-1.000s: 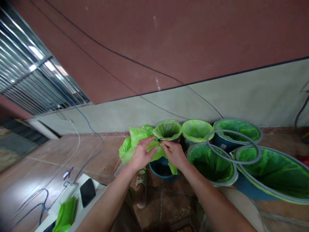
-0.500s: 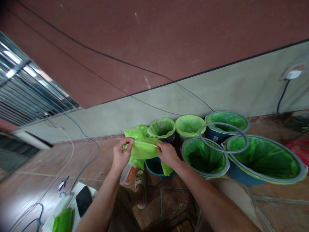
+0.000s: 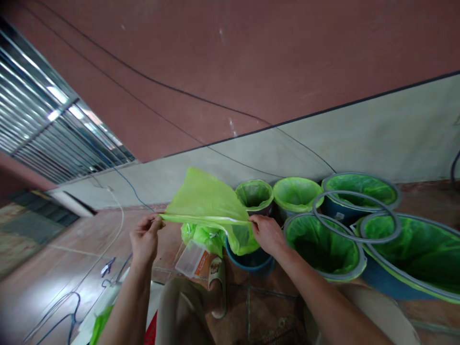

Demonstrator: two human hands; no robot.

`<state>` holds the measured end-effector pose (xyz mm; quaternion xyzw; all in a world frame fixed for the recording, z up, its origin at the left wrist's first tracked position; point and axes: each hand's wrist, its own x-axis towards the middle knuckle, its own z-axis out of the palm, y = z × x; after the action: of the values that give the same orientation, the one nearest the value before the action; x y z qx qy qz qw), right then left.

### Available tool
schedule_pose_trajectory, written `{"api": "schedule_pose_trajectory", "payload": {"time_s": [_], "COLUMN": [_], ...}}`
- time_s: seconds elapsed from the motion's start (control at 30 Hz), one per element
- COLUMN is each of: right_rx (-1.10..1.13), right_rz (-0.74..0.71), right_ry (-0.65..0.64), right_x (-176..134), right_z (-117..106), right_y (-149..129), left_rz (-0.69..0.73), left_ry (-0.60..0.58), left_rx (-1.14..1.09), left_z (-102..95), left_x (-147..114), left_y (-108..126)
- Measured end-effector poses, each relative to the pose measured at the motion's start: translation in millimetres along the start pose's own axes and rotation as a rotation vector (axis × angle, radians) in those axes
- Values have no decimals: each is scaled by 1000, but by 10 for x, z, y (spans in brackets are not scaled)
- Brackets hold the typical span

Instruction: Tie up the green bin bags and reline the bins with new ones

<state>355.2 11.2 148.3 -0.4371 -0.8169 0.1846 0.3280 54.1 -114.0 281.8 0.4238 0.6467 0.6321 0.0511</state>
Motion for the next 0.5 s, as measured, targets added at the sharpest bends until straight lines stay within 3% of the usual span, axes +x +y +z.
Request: {"api": "schedule_pose_trajectory", "payload": {"time_s": [0.27, 0.4, 0.5], "right_rx": [-30, -56, -124], "right_rz": [-28, -106, -85], "right_ry": [15, 71, 105], "right_x": [-27, -4, 11], "right_z": [30, 17, -15], "right_y": [-55, 7, 77], "left_rz": [28, 72, 80], "left_ry": [12, -1, 10], "left_rx": [-85, -78, -76], "left_z": [-59, -54, -64], "left_x": [55, 117, 161], "left_y": [119, 242, 280]}}
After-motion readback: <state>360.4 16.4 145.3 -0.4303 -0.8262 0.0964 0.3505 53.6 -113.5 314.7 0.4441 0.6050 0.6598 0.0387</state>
